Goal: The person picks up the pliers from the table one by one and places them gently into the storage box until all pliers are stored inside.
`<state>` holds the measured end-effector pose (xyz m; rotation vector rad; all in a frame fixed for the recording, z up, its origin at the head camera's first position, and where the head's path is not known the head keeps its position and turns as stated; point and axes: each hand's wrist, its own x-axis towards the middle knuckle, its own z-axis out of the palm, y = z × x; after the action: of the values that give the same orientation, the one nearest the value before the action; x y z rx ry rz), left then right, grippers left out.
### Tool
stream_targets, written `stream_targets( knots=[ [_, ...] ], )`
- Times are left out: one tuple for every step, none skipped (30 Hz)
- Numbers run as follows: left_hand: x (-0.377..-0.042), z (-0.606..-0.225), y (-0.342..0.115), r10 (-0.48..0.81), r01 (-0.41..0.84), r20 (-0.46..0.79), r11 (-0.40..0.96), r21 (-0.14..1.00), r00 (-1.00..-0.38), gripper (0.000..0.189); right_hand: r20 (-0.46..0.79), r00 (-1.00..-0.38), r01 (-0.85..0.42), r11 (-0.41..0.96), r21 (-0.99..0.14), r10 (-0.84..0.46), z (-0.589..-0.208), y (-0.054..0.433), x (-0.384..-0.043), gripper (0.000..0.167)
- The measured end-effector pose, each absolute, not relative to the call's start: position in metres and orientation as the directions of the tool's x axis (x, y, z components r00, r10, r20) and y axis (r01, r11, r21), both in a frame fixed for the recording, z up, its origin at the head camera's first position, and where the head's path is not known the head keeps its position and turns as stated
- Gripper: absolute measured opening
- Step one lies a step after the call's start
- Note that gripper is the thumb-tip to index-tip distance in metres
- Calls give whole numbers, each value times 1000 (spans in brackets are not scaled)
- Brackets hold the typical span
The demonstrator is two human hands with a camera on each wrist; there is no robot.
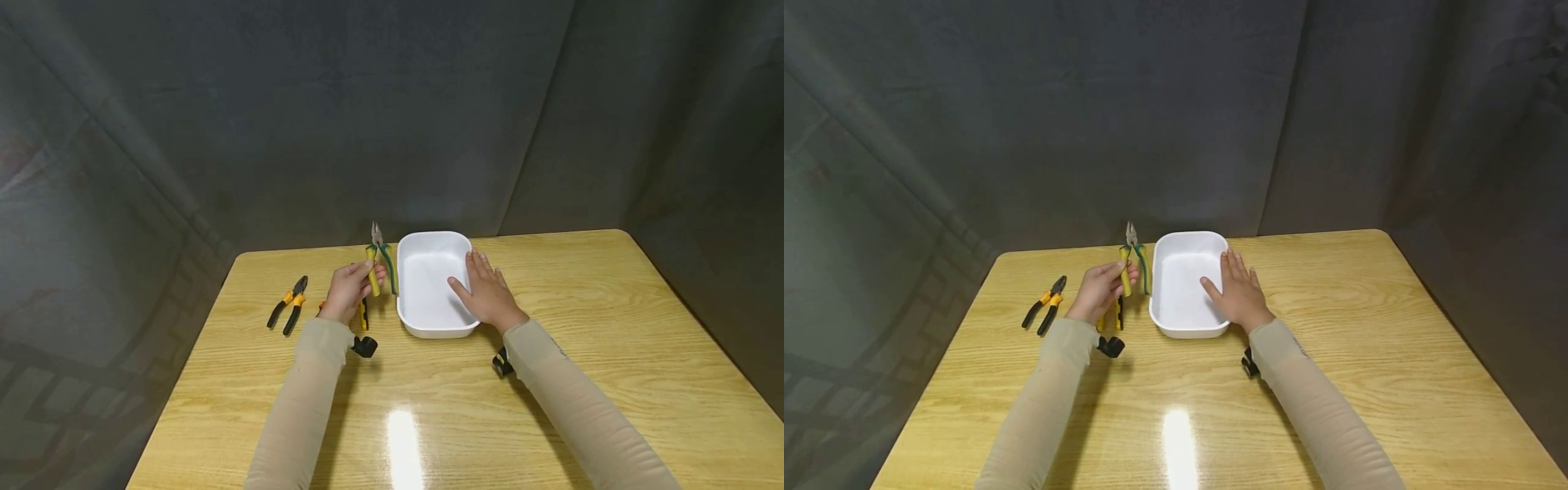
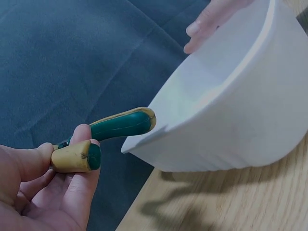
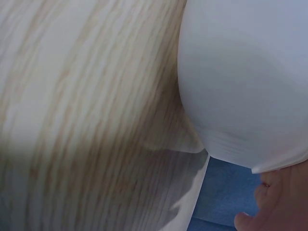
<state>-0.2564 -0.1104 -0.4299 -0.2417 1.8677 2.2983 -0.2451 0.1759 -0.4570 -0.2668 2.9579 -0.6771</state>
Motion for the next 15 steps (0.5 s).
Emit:
stream_targets(
  knots=[
    [-256, -429, -110, 32, -233, -232, -202, 951, -972, 41, -52, -980, -149, 886, -439, -191, -457, 176, -245, 86],
    [-256, -428, -109, 36, -234, -231, -209, 950, -972, 41, -53, -980, -149, 886, -439, -191, -457, 176, -245, 86],
    [-256, -428, -109, 40, -235, -232, -216, 948, -972, 41, -52, -980, -151, 887, -436, -192, -457, 176, -245, 87],
    [-256, -427, -108, 43, -237, -233, -221, 946, -972, 41, -50, -980, -152, 889, -432, -192, -456, 176, -245, 88],
    [-255, -427, -108, 48, -236, -232, -227, 945, -972, 41, -51, -980, -153, 891, -429, -192, -456, 176, -244, 90],
    [-255, -426, -107, 52, -237, -231, -230, 944, -971, 41, -49, -980, -155, 892, -426, -193, -456, 176, -244, 91],
    [-255, -426, -107, 55, -238, -232, -234, 943, -971, 41, -49, -980, -155, 892, -425, -193, -456, 176, -244, 92],
    [-254, -425, -106, 58, -239, -232, -240, 941, -971, 40, -50, -980, -155, 893, -422, -193, -456, 176, -244, 94],
    [-254, -425, -105, 60, -241, -233, -244, 939, -971, 39, -51, -980, -156, 894, -420, -194, -456, 176, -244, 95],
    [-254, -424, -104, 63, -241, -233, -248, 938, -970, 39, -52, -979, -156, 894, -421, -195, -457, 176, -245, 94],
    [-253, -423, -103, 70, -242, -232, -259, 935, -970, 39, -52, -979, -156, 894, -419, -195, -457, 175, -245, 94],
    [-253, -423, -102, 74, -244, -233, -267, 932, -970, 39, -52, -979, -156, 895, -419, -195, -457, 175, -245, 93],
    [-252, -422, -101, 80, -246, -233, -274, 930, -969, 39, -52, -979, -156, 894, -420, -195, -457, 175, -245, 92],
    [-252, -421, -100, 86, -247, -232, -285, 926, -969, 38, -52, -979, -156, 894, -421, -196, -457, 174, -246, 90],
    [-252, -420, -99, 93, -249, -232, -295, 923, -968, 38, -52, -979, -156, 892, -423, -196, -457, 174, -246, 89]
  ],
)
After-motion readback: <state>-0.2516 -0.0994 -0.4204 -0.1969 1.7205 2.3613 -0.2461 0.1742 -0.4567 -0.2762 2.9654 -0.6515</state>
